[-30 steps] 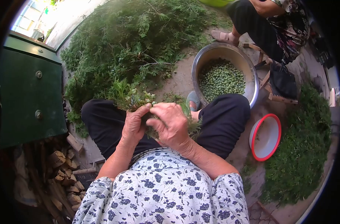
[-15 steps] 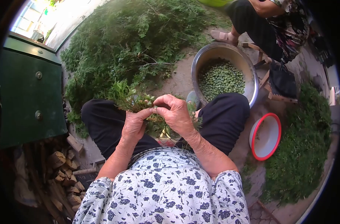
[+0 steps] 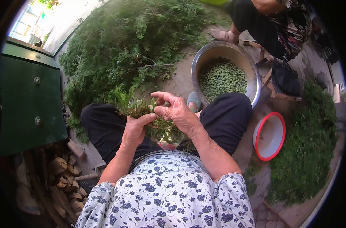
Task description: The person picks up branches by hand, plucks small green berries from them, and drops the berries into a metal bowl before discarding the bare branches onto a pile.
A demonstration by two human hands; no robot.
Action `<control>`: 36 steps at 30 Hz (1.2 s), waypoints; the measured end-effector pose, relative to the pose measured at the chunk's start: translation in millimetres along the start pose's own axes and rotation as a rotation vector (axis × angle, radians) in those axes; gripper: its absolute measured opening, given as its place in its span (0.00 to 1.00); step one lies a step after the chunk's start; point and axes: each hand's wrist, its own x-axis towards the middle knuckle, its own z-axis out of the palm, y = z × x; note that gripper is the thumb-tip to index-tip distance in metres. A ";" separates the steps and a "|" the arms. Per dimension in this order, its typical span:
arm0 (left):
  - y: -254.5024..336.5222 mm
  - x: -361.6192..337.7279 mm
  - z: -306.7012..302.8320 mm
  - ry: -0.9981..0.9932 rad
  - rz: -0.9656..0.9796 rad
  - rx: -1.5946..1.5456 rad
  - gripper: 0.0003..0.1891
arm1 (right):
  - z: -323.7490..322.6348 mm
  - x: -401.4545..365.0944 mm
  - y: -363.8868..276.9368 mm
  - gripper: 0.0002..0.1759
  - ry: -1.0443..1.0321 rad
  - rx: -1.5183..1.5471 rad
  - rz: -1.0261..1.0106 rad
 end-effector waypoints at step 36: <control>-1.5 1.8 0.5 0.050 0.078 0.225 0.11 | 9.7 -0.9 5.5 0.08 0.123 -0.942 -0.640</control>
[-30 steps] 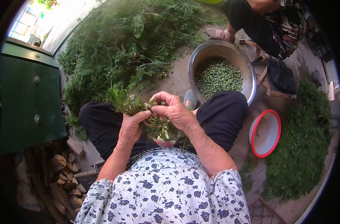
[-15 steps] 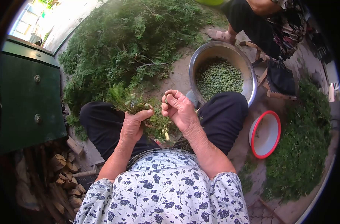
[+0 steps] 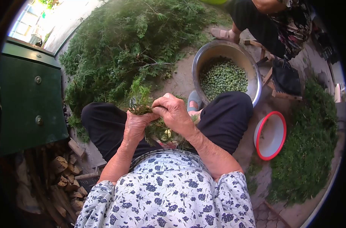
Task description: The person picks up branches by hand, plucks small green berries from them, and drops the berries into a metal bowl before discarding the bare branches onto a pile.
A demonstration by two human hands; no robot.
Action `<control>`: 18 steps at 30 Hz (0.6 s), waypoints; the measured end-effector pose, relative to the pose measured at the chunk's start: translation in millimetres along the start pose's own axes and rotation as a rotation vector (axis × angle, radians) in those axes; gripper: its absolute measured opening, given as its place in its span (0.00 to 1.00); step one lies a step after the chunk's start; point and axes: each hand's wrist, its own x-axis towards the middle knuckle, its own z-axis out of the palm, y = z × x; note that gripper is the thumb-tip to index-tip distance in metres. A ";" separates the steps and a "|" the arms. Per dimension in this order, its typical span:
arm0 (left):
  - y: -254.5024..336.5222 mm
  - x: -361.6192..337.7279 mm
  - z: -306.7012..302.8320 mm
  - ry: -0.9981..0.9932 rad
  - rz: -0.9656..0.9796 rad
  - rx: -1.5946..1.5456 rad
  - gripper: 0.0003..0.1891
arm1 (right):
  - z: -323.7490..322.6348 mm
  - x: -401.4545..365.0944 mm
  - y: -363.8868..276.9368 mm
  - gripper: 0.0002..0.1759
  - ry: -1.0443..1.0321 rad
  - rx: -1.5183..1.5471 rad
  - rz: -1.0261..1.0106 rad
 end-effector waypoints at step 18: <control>0.6 31.1 -58.9 0.208 -0.130 -0.582 0.07 | -195.6 2.4 98.7 0.22 0.607 -0.807 0.399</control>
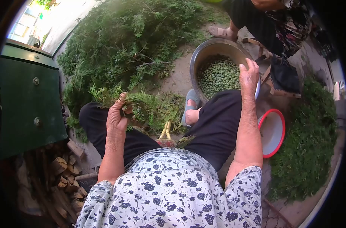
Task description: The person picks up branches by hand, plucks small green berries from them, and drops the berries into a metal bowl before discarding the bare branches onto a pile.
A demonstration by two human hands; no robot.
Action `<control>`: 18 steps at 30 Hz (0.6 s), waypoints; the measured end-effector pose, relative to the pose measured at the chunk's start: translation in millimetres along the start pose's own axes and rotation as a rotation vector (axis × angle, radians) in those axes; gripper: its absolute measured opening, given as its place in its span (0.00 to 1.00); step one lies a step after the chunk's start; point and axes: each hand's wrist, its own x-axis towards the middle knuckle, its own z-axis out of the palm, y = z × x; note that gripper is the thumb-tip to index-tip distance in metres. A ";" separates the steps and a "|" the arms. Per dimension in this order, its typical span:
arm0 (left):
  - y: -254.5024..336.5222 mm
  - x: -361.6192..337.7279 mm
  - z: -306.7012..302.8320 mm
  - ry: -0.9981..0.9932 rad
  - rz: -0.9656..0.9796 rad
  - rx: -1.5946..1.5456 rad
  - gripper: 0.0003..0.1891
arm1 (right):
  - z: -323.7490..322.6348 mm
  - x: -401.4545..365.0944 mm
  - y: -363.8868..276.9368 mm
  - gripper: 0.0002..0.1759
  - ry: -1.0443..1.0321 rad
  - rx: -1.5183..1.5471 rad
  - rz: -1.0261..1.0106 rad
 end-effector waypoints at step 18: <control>-10.6 0.4 14.1 0.177 -0.014 -0.026 0.06 | 38.3 -148.1 -151.8 0.36 -1.121 1.212 0.365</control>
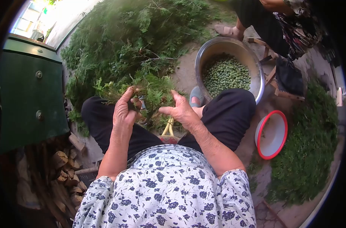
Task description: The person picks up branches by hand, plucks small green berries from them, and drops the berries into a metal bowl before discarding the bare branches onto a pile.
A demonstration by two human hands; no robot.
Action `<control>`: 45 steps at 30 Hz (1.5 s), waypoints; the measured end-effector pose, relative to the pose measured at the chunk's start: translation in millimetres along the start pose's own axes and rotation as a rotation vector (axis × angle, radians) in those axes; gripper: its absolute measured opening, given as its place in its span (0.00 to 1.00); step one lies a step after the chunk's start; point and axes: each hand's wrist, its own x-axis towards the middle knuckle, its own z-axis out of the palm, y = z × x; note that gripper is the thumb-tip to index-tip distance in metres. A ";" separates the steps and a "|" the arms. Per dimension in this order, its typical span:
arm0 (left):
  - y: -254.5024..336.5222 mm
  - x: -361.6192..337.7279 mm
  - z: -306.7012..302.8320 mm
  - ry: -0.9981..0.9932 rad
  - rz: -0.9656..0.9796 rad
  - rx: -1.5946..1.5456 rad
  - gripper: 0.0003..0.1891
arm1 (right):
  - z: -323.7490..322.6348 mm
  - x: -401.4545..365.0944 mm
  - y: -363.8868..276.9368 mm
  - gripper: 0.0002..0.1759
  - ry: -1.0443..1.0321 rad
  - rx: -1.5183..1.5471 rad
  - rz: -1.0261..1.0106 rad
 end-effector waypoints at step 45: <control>-16.0 -37.3 22.8 -0.292 0.249 0.417 0.06 | 37.2 23.4 -23.0 0.10 0.437 -0.374 -0.362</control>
